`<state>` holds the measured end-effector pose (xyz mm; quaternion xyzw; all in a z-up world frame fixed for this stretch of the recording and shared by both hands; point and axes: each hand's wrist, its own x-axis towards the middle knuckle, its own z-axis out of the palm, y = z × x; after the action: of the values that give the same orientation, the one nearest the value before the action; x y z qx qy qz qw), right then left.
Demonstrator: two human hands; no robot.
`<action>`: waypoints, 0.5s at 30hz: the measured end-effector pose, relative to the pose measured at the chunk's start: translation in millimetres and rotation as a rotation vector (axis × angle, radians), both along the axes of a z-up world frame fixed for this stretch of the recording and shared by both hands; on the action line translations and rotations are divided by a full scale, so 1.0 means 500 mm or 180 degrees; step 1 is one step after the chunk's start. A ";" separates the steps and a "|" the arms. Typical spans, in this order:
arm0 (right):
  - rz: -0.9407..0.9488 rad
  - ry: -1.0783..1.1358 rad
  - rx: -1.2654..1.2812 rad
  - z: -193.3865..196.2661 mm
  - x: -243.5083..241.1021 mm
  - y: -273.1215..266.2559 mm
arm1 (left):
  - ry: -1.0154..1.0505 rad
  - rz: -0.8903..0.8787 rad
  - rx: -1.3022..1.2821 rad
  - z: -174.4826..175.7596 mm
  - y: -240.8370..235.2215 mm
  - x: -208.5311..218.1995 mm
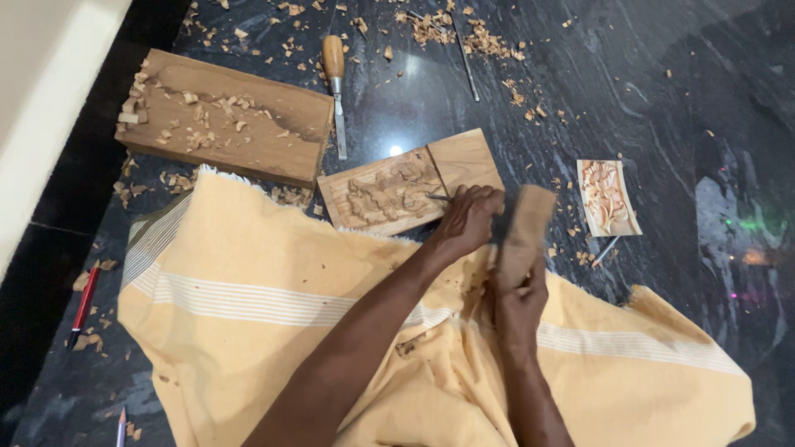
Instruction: The person carves a floral design into a rectangular wooden block using a chisel and a wooden mallet. They repeatedly strike the chisel to remove wood shavings and refine the pattern.
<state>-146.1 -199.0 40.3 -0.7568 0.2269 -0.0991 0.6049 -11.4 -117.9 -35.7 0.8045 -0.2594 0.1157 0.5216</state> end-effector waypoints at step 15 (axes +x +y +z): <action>-0.0154 -0.0291 0.0134 0.030 0.027 0.000 | -0.0243 0.0360 0.0422 0.035 0.019 0.002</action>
<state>-132.8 -199.1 55.3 -0.7329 0.2194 -0.1433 0.6279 -10.5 -108.3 -18.0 0.8456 -0.2405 0.1581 0.4496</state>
